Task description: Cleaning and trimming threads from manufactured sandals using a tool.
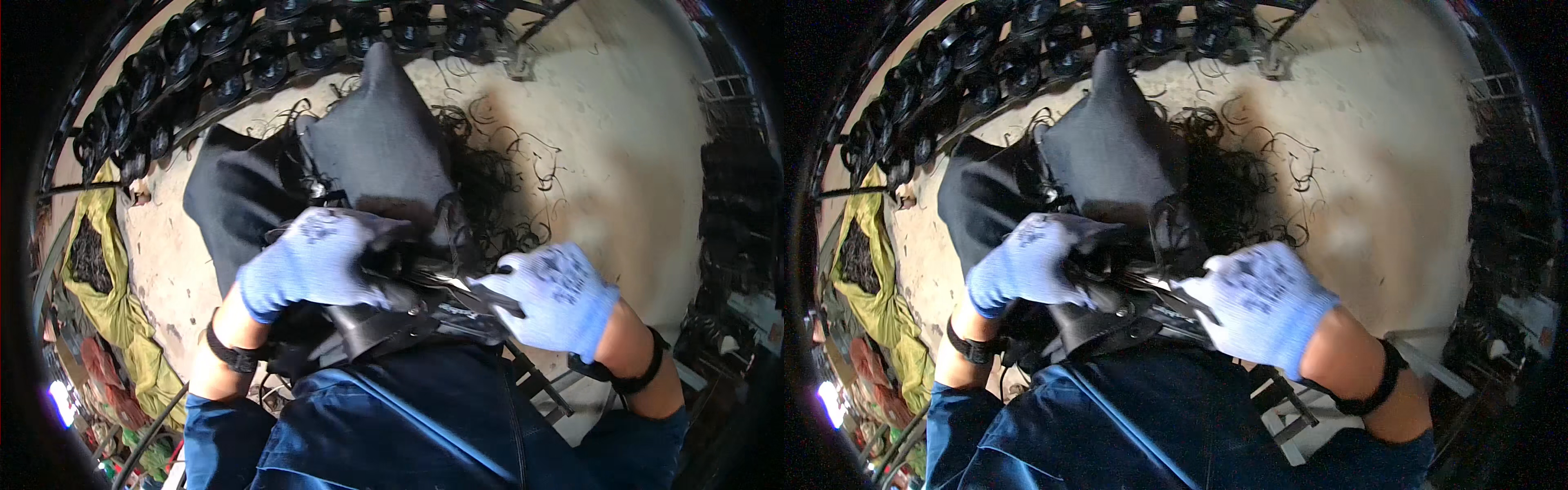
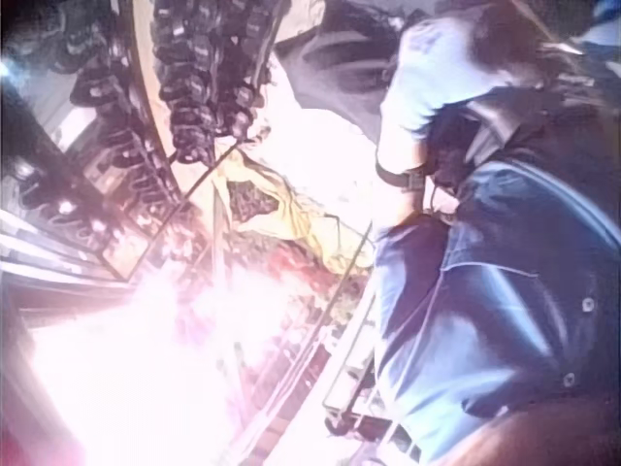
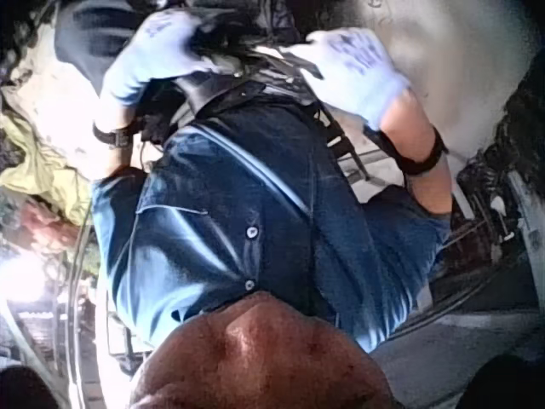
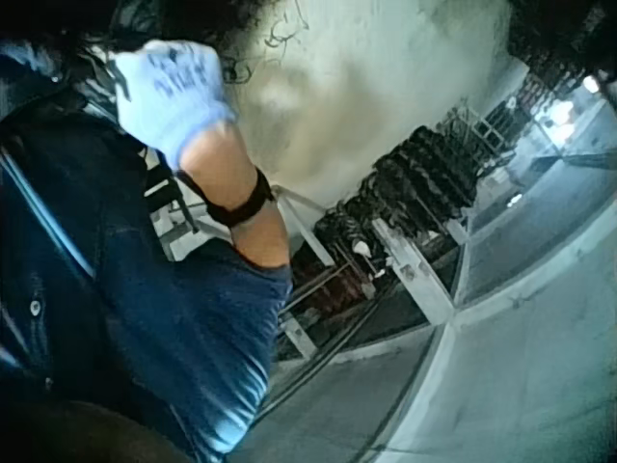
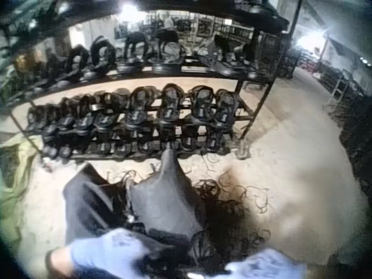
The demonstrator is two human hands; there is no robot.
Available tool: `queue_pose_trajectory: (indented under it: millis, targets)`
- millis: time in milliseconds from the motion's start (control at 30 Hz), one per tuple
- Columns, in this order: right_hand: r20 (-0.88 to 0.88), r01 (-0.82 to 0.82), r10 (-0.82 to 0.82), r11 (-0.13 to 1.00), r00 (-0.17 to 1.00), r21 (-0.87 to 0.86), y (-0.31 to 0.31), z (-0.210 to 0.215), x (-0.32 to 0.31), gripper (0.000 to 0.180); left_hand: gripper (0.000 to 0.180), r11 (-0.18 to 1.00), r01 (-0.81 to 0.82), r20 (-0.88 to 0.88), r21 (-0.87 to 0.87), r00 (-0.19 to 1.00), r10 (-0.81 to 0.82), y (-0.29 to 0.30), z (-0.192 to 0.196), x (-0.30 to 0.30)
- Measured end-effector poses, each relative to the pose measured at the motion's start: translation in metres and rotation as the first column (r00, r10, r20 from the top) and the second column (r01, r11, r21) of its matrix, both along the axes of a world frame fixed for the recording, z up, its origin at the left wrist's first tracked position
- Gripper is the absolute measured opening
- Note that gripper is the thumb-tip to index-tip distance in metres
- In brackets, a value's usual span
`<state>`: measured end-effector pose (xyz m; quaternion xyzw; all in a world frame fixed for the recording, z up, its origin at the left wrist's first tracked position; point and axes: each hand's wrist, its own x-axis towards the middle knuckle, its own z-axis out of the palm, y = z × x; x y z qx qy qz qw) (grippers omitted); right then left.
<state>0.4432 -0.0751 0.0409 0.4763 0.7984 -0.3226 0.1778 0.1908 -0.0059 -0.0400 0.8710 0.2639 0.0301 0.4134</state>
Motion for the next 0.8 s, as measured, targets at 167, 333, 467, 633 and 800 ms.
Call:
queue_pose_trajectory:
  millis: [167, 333, 467, 633, 800]
  targets:
    - [-0.022, -0.027, 0.029, 0.996, 0.999, 0.082, -0.005, -0.008, -0.011, 0.032, 0.072, 0.959, -0.23, -0.139, -0.168, 0.968, 0.208, 0.002, 0.011, -0.059]
    - [-0.181, 0.012, 0.012, 0.992, 0.983, 0.127, 0.006, -0.03, -0.052, 0.034, 0.076, 0.948, -0.298, 0.141, -0.115, 0.939, 0.312, -0.018, -0.007, -0.077]
    - [-0.216, -0.017, 0.073, 0.968, 0.974, 0.249, 0.016, -0.048, -0.094, 0.03, 0.095, 0.895, -0.348, 0.084, -0.28, 0.92, 0.384, -0.025, -0.006, -0.085]
    - [-0.294, 0.062, 0.052, 0.929, 0.954, 0.365, 0.036, -0.042, -0.1, 0.034, 0.117, 0.761, -0.477, 0.201, -0.439, 0.774, 0.601, -0.038, -0.012, -0.096]
    - [-0.2, 0.141, -0.097, 0.965, 0.975, 0.222, -0.006, 0.0, -0.003, 0.082, 0.112, 0.704, -0.551, 0.138, -0.448, 0.736, 0.663, -0.041, -0.008, -0.098]
